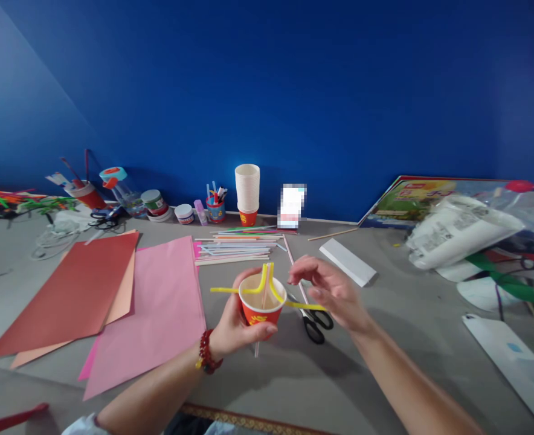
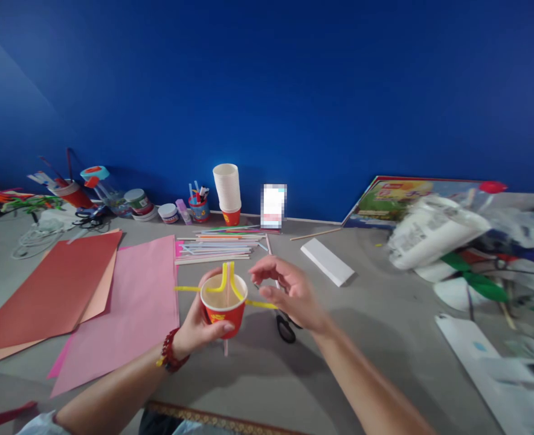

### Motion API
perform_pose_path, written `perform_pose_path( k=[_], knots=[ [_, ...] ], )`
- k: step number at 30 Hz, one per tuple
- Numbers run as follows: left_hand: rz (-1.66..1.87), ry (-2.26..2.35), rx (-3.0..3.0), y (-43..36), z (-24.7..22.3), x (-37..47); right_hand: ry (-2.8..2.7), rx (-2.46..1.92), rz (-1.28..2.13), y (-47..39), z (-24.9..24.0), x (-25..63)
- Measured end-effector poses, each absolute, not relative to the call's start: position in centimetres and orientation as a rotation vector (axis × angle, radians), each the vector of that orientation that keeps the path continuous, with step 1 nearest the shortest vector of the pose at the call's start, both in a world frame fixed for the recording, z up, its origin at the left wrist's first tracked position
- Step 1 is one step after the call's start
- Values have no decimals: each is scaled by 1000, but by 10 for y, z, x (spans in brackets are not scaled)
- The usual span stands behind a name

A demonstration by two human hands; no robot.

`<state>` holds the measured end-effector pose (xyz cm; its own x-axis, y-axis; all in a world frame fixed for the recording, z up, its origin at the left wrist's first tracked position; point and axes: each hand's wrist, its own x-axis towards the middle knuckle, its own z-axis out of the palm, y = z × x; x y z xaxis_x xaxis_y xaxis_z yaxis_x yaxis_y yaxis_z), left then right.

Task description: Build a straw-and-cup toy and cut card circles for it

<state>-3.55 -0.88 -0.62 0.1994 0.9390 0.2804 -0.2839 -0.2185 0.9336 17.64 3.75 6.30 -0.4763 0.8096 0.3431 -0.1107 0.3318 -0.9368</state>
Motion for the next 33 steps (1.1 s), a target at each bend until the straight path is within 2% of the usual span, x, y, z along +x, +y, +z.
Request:
perform_pose_path(
  k=[7,13,20,29,33],
  knots=[
    [1240,591,1333,-9,-3,-33,-1669,-731,1725,41,77,178],
    [1188,624,1361,-13,-6,-36,-1867,-835,1591,46,84,161],
    [1187,607,1404,-12,3,-34,-2182,-1001,1245,46,92,151],
    [1172,635,1485,-14,1,-36,-2252,-1102,1113,40,95,144],
    [1164,599,1396,-13,-1,-36,-2155,-1044,1286,42,97,144]
  ],
)
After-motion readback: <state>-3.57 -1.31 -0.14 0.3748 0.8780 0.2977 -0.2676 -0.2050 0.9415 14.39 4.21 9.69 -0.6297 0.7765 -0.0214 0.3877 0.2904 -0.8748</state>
